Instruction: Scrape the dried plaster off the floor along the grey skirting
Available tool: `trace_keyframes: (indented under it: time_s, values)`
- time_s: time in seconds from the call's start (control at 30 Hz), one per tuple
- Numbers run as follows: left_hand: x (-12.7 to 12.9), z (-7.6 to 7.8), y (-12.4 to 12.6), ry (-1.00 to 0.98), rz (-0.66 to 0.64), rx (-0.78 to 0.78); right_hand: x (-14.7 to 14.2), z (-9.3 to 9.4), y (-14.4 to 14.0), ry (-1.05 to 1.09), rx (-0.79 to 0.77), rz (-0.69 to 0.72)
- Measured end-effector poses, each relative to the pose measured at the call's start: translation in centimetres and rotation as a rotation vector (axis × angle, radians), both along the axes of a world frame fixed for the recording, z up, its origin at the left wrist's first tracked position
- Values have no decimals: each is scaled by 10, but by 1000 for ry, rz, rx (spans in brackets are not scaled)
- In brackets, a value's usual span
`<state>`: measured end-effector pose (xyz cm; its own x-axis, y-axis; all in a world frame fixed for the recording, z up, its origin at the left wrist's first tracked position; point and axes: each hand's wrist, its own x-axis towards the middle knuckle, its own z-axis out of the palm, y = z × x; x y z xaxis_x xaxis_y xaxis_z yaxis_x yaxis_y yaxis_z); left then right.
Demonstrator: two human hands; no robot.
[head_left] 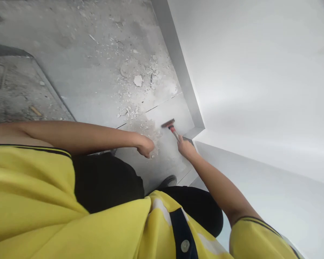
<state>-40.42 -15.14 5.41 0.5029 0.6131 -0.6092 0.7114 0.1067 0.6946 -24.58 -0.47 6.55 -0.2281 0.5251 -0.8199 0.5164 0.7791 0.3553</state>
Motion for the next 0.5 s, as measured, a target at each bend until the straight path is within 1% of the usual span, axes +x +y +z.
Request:
trace_keyframes:
  time_s: [0.07,0.1,0.13,0.2,0.3,0.33,0.4,0.5]
  values:
    - [0,1,2,-18,5,7,-16,-6,5,108,19,10]
    - [-2,1,2,-18,16,14,-18,-7,7,136,16,7]
    - [-4,1,2,-9,31,18,-16,-7,7,131,7,3]
    - [-8,-1,1,18,50,13,1,-3,7,72,-15,-11]
    - [-8,-2,-2,27,22,-21,24,3,7,-13,-17,-36]
    - [-7,-2,-2,20,5,-28,26,2,8,-4,-14,-38]
    - [-4,-1,0,9,-15,-22,19,-2,12,58,7,-30]
    - [-6,0,4,27,9,14,12,-8,16,116,33,-25]
